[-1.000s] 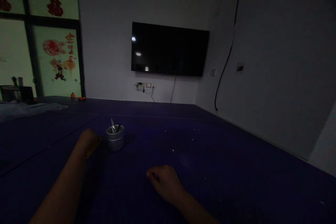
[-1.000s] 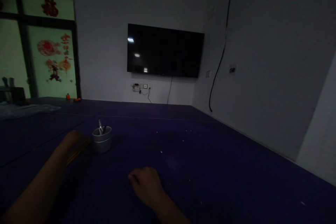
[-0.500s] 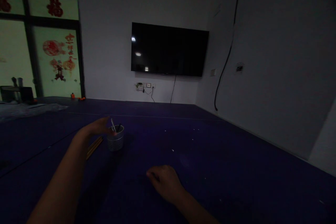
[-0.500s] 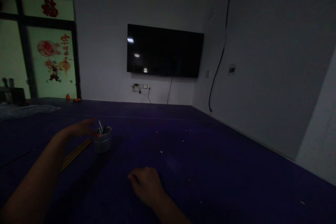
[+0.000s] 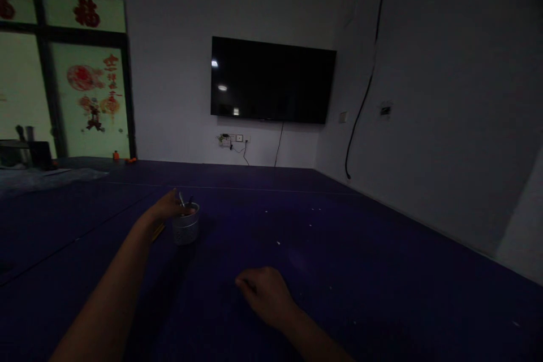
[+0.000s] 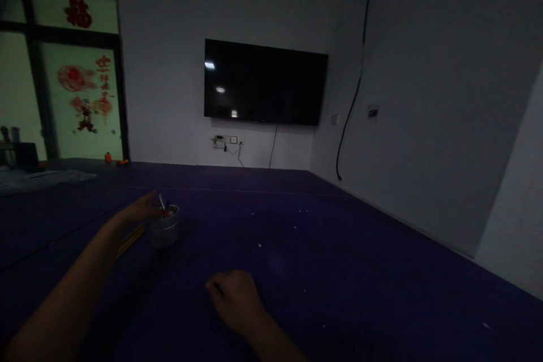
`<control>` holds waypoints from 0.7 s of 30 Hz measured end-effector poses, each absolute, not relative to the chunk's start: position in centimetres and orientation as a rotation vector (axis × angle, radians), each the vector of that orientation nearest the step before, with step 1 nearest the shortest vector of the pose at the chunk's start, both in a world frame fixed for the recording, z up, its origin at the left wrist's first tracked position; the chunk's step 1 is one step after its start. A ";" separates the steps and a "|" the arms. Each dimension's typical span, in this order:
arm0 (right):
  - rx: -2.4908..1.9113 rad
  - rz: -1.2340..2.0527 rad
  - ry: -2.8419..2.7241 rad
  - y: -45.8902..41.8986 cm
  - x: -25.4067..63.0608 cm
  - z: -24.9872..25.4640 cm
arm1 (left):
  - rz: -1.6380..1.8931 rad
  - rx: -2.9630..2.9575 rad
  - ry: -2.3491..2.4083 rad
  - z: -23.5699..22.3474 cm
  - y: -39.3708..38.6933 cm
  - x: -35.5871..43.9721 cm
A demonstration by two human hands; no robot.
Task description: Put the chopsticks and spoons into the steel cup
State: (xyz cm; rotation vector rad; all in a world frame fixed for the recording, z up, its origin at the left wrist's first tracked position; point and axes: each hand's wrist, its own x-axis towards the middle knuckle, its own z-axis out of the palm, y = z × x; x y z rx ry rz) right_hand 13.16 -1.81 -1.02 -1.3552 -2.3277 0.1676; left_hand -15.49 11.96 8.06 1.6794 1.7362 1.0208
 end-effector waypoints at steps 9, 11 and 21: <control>-1.348 0.166 -2.324 -1.8 13.1 -1.1 | 1.208 1.683 1.605 7.1 12.8 -15.6; -1.342 0.164 -2.323 -1.8 13.2 -1.1 | 1.218 1.708 1.629 6.9 13.0 -15.5; -1.350 0.139 -2.335 -2.1 13.2 -0.6 | 1.193 1.774 1.733 7.3 12.9 -15.7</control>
